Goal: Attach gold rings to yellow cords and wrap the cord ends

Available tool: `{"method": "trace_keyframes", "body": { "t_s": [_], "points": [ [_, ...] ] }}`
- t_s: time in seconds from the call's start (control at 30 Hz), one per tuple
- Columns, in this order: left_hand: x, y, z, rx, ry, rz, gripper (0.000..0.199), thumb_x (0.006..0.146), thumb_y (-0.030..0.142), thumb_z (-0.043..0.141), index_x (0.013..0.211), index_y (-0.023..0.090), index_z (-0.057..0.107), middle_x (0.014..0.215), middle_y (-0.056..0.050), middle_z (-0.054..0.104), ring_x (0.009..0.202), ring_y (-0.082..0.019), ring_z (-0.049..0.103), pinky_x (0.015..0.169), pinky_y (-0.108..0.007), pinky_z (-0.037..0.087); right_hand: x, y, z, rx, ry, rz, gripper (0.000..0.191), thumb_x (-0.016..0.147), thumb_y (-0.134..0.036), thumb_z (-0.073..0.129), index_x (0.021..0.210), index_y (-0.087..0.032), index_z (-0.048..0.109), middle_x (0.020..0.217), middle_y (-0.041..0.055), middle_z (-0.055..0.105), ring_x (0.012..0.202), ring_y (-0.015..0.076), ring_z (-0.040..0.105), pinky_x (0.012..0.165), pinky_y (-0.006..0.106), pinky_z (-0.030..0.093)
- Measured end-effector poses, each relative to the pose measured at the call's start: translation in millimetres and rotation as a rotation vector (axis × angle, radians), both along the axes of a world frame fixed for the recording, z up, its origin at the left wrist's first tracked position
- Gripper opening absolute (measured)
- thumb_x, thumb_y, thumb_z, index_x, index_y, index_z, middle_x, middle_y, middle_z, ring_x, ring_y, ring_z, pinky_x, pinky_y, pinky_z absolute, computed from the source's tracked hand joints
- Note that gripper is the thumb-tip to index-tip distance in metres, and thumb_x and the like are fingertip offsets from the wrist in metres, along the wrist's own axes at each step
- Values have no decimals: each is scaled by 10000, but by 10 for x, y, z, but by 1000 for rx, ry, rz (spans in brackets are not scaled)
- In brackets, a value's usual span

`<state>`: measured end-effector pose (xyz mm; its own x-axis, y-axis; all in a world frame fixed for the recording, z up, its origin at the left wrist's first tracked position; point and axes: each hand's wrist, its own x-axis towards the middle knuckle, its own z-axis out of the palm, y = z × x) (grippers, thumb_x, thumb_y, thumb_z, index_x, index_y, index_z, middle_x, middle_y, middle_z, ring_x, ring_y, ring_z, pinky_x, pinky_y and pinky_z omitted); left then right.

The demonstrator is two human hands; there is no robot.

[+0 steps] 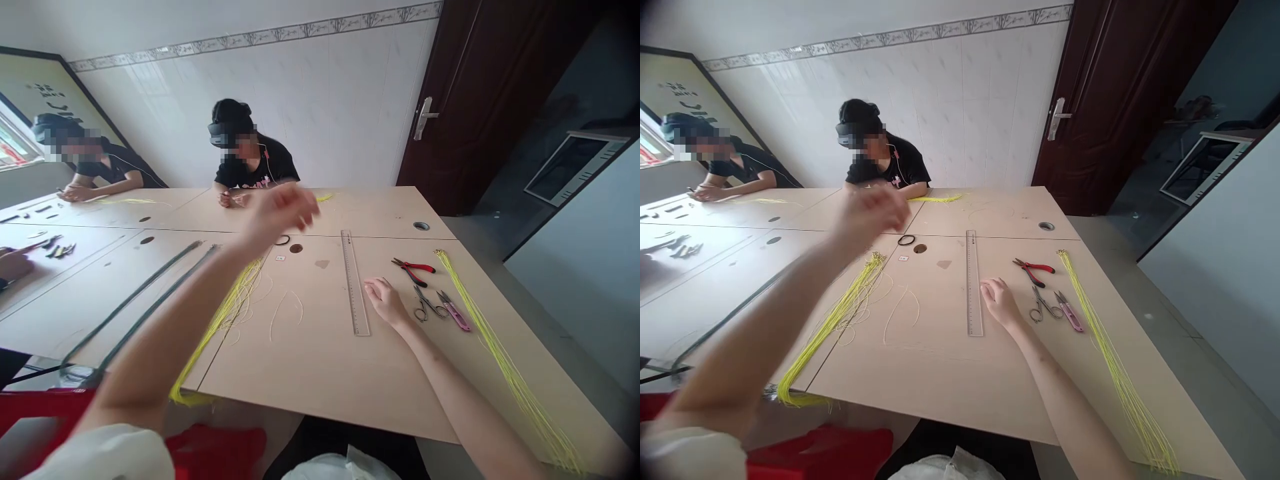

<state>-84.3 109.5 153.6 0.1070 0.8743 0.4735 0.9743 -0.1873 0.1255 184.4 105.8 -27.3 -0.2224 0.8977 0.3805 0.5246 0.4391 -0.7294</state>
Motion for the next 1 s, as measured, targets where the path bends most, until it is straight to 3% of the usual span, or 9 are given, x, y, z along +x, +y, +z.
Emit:
{"method": "trace_keyframes", "body": {
  "t_s": [0.1,0.2,0.27,0.33,0.6,0.8,0.9,1.0],
  "points": [
    [434,-175,-589,-227,-316,-321,200,890,300,536,929,119,610,820,-26,639,656,-108,612,570,-234,535,-3,-139,145,-92,112,28,261,916,-332,489,1083,-147,568,1076,73,597,954,187,590,837,402,491],
    [791,-287,-1116,-385,-588,-457,189,906,283,507,876,127,610,789,-21,635,632,-98,600,577,-239,532,-37,-247,259,-181,188,82,279,922,-351,474,1078,-139,568,1015,65,617,886,171,611,789,376,512],
    [941,-311,-1339,-436,-751,-470,200,917,292,484,897,135,605,810,-28,634,658,-106,602,605,-254,535,-65,-284,308,-228,222,107,283,923,-358,472,1067,-137,573,993,61,624,875,168,615,788,375,512],
    [1017,-316,-1447,-467,-888,-456,203,920,297,476,921,136,600,835,-35,632,696,-119,608,639,-276,537,-83,-300,340,-270,245,123,277,921,-359,476,1041,-133,581,968,56,631,861,164,618,784,371,514],
    [1022,-412,-1399,-583,-1141,-369,201,895,297,524,911,107,591,791,-19,613,646,-113,591,583,-261,516,-105,-321,345,-377,291,111,204,891,-314,540,869,-124,612,848,26,637,788,139,616,734,328,518],
    [946,-361,-1332,-550,-1207,-321,142,865,245,576,858,105,602,718,6,597,574,-89,559,525,-222,492,5,-151,231,-286,517,-158,214,894,-322,533,948,-123,592,896,33,618,787,142,605,725,332,517],
    [562,-325,-1097,-339,-1300,-218,127,862,228,577,874,104,598,714,11,587,552,-80,538,504,-209,473,179,-12,189,-247,671,-294,238,904,-332,512,999,-123,575,933,43,607,798,146,604,703,324,524],
    [-38,-435,-642,-19,-1401,-78,119,870,218,564,913,108,579,745,10,571,552,-74,520,512,-209,469,328,77,164,-245,778,-363,235,903,-326,514,1013,-126,570,937,44,603,784,141,601,674,306,526]
  ]
}}
